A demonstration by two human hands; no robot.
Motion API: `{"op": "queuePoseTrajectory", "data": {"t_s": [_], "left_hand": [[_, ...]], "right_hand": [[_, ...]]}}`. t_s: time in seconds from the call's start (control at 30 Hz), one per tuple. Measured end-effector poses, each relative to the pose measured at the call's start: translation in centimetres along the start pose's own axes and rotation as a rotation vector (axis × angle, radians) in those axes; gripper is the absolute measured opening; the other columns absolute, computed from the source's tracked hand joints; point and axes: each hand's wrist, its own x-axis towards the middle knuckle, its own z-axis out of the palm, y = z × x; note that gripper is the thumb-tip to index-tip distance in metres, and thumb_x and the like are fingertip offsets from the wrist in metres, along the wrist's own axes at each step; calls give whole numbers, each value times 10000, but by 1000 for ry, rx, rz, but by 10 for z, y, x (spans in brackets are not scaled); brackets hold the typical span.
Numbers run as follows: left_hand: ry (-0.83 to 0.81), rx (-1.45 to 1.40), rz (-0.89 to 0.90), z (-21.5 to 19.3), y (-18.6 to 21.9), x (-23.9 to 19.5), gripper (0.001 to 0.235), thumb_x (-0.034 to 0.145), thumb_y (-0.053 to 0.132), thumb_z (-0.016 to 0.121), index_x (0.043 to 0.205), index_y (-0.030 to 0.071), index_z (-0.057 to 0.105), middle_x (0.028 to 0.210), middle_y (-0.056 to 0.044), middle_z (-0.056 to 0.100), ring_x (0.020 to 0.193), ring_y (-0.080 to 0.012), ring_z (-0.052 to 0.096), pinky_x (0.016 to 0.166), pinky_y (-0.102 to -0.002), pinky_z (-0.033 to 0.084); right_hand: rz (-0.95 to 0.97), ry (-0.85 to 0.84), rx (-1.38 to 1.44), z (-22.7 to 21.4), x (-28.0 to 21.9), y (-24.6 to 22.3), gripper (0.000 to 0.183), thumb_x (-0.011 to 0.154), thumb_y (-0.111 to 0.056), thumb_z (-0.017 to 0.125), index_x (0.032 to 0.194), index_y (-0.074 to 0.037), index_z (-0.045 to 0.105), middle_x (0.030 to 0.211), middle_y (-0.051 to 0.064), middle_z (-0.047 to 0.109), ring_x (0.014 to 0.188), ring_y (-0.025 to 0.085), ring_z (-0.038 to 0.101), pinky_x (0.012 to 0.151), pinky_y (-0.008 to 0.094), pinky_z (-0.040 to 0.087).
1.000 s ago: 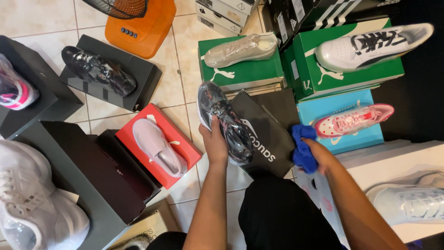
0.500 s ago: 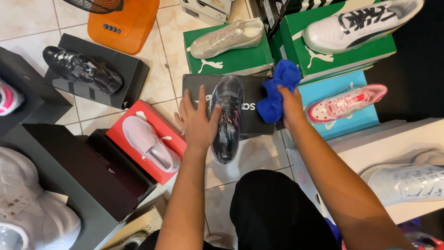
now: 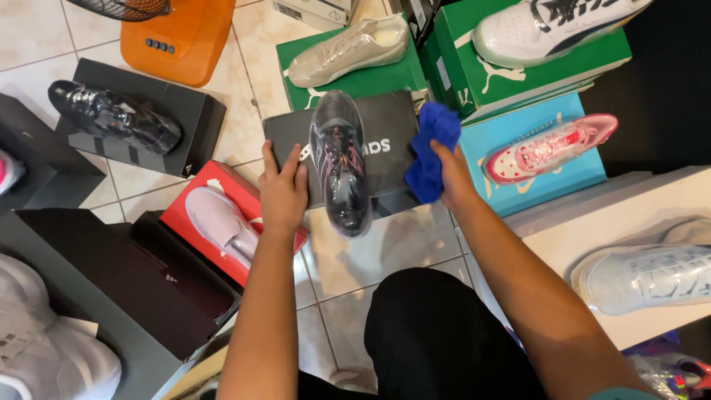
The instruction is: Cleaning shoes and shoe boxes with a cloth and organizing them into stacks
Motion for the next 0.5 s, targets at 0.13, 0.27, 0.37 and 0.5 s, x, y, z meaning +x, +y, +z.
{"op": "queuePoseTrajectory", "data": {"t_s": [0.13, 0.27, 0.37, 0.5], "left_hand": [[295, 217, 175, 25, -18, -4, 459, 959, 301, 617, 1415, 265, 584, 1575, -181, 300, 1375, -460, 407, 1140, -538, 375], [38, 41, 93, 0, 10, -10, 544, 1060, 240, 430, 1582, 376, 359, 1697, -155, 52, 1457, -516, 304, 1177, -568, 364], [-73, 165, 27, 2, 11, -13, 484, 1075, 365, 418, 1556, 416, 396, 1711, -80, 26, 1439, -475, 365, 1141, -552, 424], [-28, 179, -14, 14, 10, -10, 479, 1080, 407, 418, 1556, 442, 392, 1712, -43, -1, 1406, -471, 418, 1111, -556, 457]], "right_hand": [[-86, -25, -55, -7, 33, 16, 405, 920, -344, 767, 1296, -224, 673, 1191, 86, 711, 1108, 245, 687, 982, 462, 551], [-125, 13, -274, -72, 70, 96, 233, 1014, -277, 540, 1082, -182, 740, 945, 41, 665, 939, 173, 632, 862, 388, 512], [-186, -37, -511, -55, 52, 61, 213, 962, -225, 579, 993, -156, 778, 894, 35, 690, 881, 210, 652, 813, 403, 520], [-308, -53, -335, -7, 73, 25, 296, 934, -299, 667, 1171, -137, 738, 1131, 82, 706, 1107, 244, 622, 1046, 440, 461]]}}
